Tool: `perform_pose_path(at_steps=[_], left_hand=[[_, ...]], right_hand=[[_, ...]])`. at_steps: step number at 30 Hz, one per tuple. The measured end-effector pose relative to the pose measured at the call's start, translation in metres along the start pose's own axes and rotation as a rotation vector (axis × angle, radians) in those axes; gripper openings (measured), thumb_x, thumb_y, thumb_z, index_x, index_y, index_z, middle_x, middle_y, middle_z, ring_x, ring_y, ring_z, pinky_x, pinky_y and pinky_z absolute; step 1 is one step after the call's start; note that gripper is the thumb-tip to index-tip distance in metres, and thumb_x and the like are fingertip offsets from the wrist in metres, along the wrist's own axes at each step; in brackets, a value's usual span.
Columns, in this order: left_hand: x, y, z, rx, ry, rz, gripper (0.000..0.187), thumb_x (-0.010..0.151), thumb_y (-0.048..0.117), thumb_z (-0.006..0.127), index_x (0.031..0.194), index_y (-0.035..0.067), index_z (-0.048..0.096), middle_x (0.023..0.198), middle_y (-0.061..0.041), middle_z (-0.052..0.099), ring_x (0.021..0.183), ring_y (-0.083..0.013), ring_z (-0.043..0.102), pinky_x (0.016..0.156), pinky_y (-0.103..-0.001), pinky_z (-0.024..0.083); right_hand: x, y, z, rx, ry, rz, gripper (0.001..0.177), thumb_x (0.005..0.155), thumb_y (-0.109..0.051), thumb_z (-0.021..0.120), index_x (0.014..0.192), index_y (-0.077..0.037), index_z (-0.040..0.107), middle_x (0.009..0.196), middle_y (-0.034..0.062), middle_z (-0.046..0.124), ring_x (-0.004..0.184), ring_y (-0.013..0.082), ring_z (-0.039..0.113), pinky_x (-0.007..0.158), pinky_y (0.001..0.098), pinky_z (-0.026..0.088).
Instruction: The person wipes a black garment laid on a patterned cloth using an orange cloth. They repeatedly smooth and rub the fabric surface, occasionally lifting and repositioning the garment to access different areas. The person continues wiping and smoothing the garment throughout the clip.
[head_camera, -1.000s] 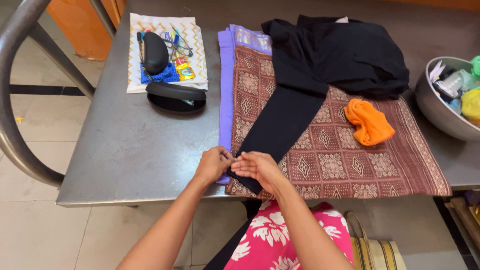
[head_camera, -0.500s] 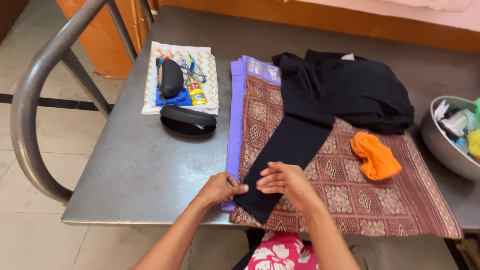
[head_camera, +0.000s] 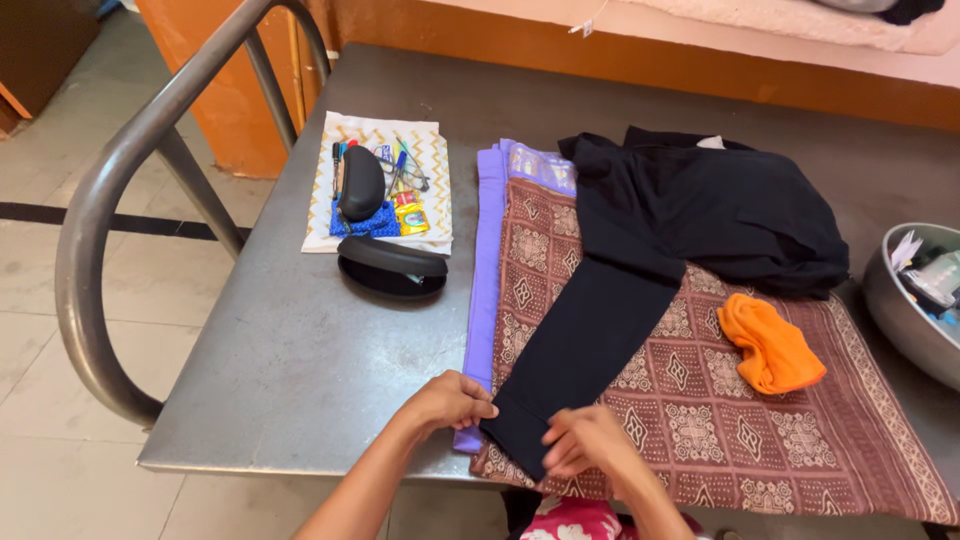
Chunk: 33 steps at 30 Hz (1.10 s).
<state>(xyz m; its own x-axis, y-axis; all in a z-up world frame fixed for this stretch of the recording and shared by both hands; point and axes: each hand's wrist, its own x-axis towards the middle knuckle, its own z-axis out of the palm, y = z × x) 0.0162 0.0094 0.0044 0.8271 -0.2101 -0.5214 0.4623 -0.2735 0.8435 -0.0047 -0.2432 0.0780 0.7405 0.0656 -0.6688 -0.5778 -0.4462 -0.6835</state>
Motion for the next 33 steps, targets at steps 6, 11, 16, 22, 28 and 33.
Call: perform_pose_path(at_steps=[6,11,16,22,28,33], left_hand=[[-0.019,0.042,0.016,0.06,0.174,0.059,0.032,0.091,0.028,0.083,0.099,0.0,0.071,0.075,-0.004,0.071,0.063,-0.0114,0.067,0.06,-0.029,0.058],[-0.022,0.041,0.01,0.333,0.069,0.575,0.048,0.088,-0.004,0.052,0.128,0.017,0.068,0.092,-0.011,0.065,0.081,-0.022,0.064,0.072,-0.035,0.055],[-0.022,0.035,0.0,0.595,-0.037,0.739,0.056,0.078,-0.01,0.06,0.126,0.014,0.074,0.117,-0.01,0.059,0.1,-0.025,0.064,0.09,-0.034,0.054],[-0.039,0.06,-0.011,0.792,0.065,0.932,0.04,0.066,-0.001,0.079,0.105,0.004,0.075,0.119,-0.01,0.059,0.113,-0.0323,0.059,0.095,-0.041,0.05],[-0.04,0.071,-0.014,0.791,0.019,0.852,0.026,0.071,-0.001,0.071,0.096,0.004,0.07,0.111,-0.009,0.066,0.105,-0.0304,0.066,0.089,-0.039,0.054],[-0.027,0.088,-0.012,0.733,0.057,0.718,0.024,0.072,-0.004,0.061,0.086,0.007,0.077,0.097,-0.008,0.073,0.095,-0.0295,0.07,0.083,-0.039,0.057]], right_hand=[[-0.007,-0.004,-0.015,-0.236,0.575,-0.647,0.027,0.093,-0.011,0.057,0.112,-0.01,0.075,0.105,0.0089,0.081,0.097,0.0214,0.08,0.084,0.0338,0.063],[-0.013,0.034,-0.002,-0.655,0.216,-1.073,0.058,0.076,0.003,0.054,0.132,-0.002,0.063,0.145,0.0175,0.06,0.142,0.0328,0.05,0.118,0.0442,0.038],[-0.019,0.045,-0.009,-0.759,0.083,-1.06,0.073,0.079,-0.008,0.066,0.15,-0.003,0.046,0.158,0.0162,0.045,0.149,0.0327,0.037,0.121,0.0478,0.025],[0.0,0.057,-0.012,-0.78,0.127,-1.052,0.072,0.083,-0.016,0.072,0.149,-0.006,0.047,0.155,0.0141,0.049,0.147,0.0319,0.04,0.12,0.0467,0.028],[0.027,0.081,-0.023,-0.665,0.259,-1.187,0.041,0.08,-0.02,0.08,0.118,-0.007,0.073,0.125,0.0111,0.075,0.122,0.0274,0.069,0.105,0.0401,0.052],[0.016,0.048,-0.068,-0.693,0.45,-0.846,0.022,0.081,-0.029,0.085,0.077,-0.008,0.08,0.076,0.01,0.079,0.081,0.0242,0.08,0.081,0.0373,0.062]])
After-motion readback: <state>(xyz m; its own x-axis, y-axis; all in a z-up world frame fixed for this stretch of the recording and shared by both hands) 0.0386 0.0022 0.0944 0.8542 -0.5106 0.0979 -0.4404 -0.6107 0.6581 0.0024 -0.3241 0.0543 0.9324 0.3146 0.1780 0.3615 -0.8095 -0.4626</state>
